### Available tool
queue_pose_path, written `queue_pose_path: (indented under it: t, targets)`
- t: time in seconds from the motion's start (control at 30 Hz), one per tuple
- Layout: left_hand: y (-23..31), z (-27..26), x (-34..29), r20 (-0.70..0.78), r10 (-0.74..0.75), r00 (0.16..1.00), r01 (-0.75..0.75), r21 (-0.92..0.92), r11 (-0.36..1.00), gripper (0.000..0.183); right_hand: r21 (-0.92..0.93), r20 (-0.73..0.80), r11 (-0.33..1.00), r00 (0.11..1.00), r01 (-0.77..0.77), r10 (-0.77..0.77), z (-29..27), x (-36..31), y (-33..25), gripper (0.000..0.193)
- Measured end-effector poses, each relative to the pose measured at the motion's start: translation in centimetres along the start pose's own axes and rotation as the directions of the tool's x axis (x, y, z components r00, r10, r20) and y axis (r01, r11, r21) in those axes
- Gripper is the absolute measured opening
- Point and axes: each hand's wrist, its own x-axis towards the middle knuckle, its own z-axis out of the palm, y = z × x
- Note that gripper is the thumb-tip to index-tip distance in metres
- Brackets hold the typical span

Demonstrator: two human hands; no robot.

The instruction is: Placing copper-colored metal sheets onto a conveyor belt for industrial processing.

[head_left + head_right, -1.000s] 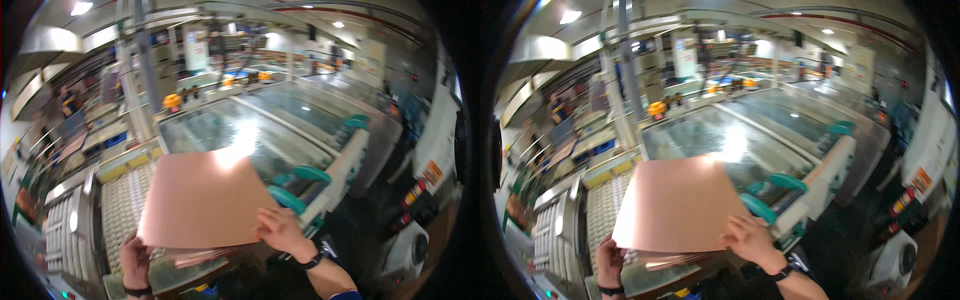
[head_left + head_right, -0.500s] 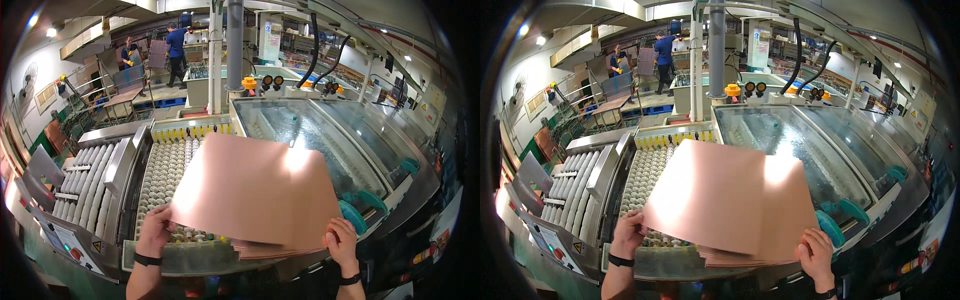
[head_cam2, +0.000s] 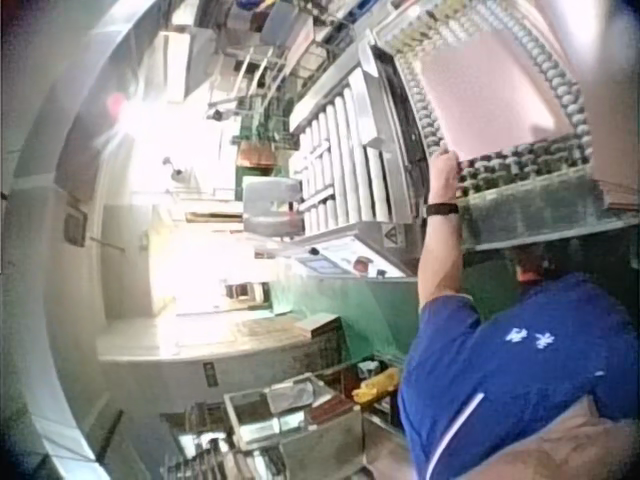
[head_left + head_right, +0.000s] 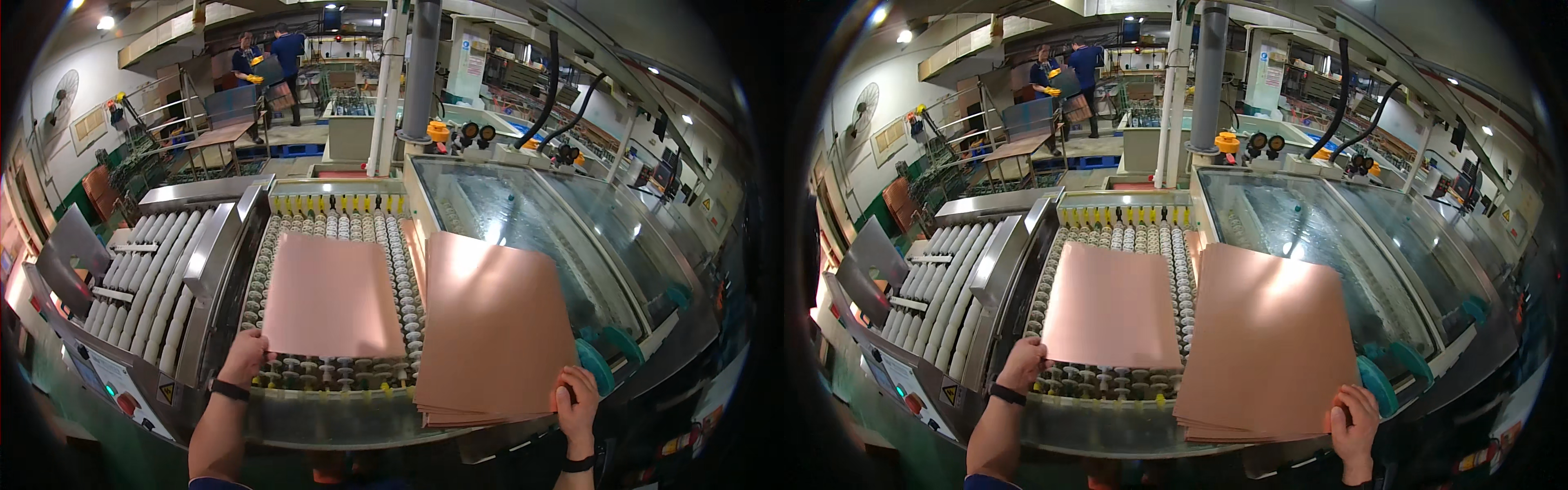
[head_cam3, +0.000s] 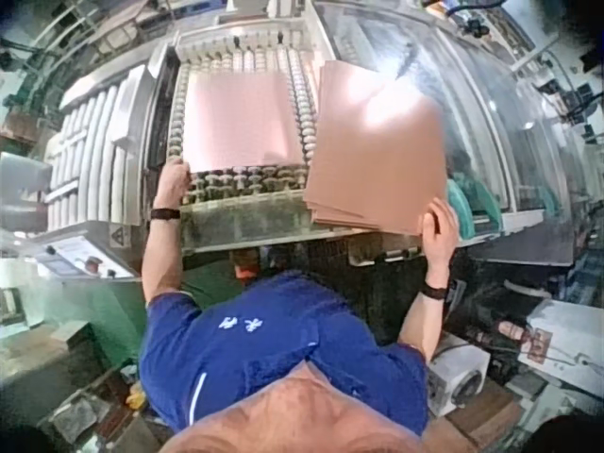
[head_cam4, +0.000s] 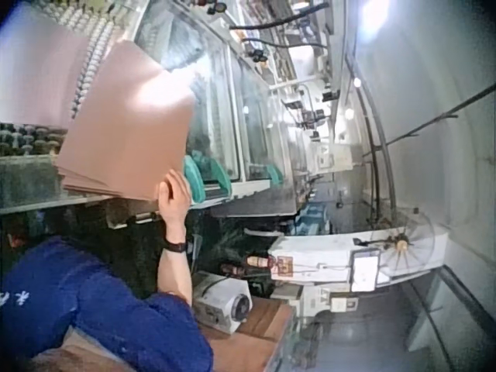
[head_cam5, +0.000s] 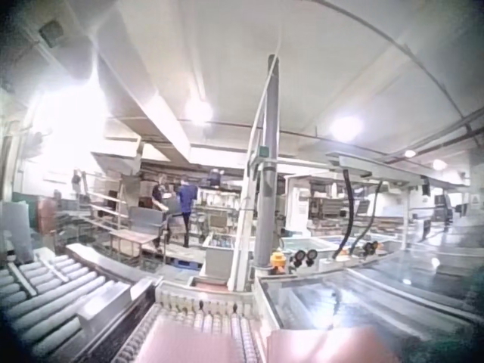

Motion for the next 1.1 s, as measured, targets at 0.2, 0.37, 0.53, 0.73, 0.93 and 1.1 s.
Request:
queue_pose_path:
  t: [0.2,0.37,0.53,0.73,0.93,1.1]
  targets:
    - [-0.7,2.6,-0.3,0.11,-0.181,0.977,0.138,0.322,0.937,0.013,-0.011,-0.01,1.0,1.0,0.009,-0.009,0.1,0.2,-0.1,0.024]
    - [-0.7,4.3,0.7,0.099,-0.189,0.977,0.135,0.4,0.907,0.016,-0.004,-0.017,1.0,1.0,0.004,-0.004,-0.1,0.4,-0.1,0.022]
    - [-2.2,4.7,1.9,0.187,-0.022,0.982,-0.075,0.497,0.865,0.014,-0.039,-0.066,0.998,0.996,0.056,-0.059,-0.6,-0.1,0.6,0.02]
    - [-4.0,3.5,1.9,0.036,0.058,0.998,-0.068,0.461,0.885,0.026,-0.034,-0.06,0.999,0.998,0.029,-0.031,-0.6,0.1,0.7,0.022]
    - [-3.1,5.7,2.6,-0.004,-0.055,0.998,0.05,0.504,0.862,0.025,-0.079,-0.077,0.996,0.996,0.039,-0.045,-0.4,-0.8,2.4,0.028]
    - [-3.0,6.8,2.7,-0.013,-0.104,0.994,0.094,0.544,0.834,0.018,-0.063,-0.092,0.998,0.996,0.009,-0.015,-0.5,-1.1,2.7,0.028]
